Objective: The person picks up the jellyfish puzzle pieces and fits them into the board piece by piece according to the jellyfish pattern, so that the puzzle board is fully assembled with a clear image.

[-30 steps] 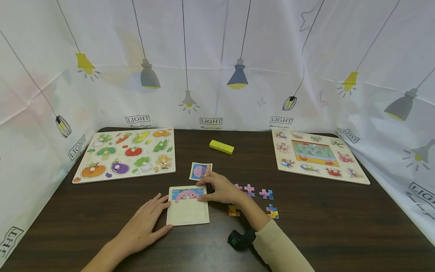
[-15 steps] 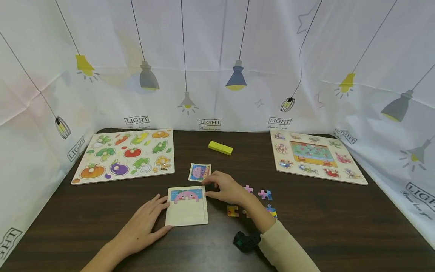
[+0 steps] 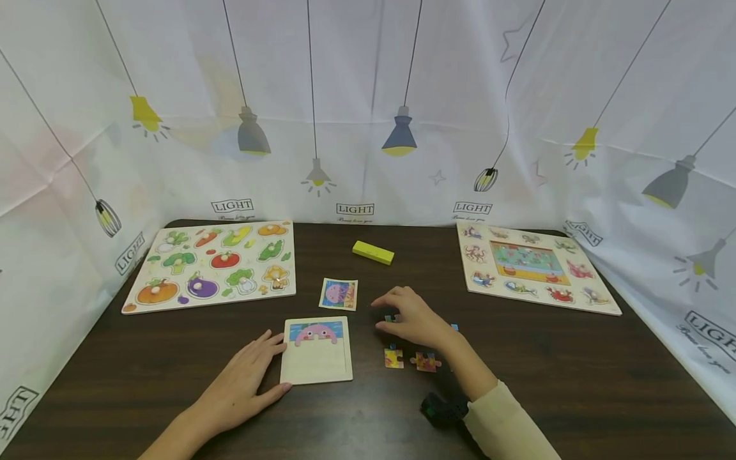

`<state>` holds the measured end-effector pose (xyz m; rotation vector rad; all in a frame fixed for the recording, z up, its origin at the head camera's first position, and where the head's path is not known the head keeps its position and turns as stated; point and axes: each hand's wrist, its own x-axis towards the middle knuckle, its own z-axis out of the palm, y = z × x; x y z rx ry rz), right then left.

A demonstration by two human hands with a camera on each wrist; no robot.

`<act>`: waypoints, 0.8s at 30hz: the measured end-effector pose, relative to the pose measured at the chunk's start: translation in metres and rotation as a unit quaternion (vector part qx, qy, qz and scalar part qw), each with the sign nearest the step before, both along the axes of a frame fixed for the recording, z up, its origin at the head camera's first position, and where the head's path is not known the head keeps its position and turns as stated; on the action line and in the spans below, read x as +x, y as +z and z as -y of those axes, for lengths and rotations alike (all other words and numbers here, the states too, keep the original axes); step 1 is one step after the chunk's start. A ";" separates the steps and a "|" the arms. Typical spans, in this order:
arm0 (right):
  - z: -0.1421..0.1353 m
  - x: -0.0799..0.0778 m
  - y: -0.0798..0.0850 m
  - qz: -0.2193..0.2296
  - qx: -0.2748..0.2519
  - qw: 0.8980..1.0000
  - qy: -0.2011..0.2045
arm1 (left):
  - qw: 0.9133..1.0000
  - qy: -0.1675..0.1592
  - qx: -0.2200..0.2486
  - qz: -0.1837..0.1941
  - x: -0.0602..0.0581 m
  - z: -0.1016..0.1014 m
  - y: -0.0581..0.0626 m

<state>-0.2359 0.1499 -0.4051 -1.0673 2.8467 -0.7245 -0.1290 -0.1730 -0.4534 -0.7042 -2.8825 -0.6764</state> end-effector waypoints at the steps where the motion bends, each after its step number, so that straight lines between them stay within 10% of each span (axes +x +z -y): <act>1: -0.003 0.000 0.000 -0.001 0.000 1.000 -0.001 | 1.000 0.001 0.000 0.000 0.000 0.000 0.000; 24: -0.039 0.002 -0.017 -0.012 0.000 0.999 -0.037 | 1.000 0.020 0.006 0.002 0.000 -0.001 -0.003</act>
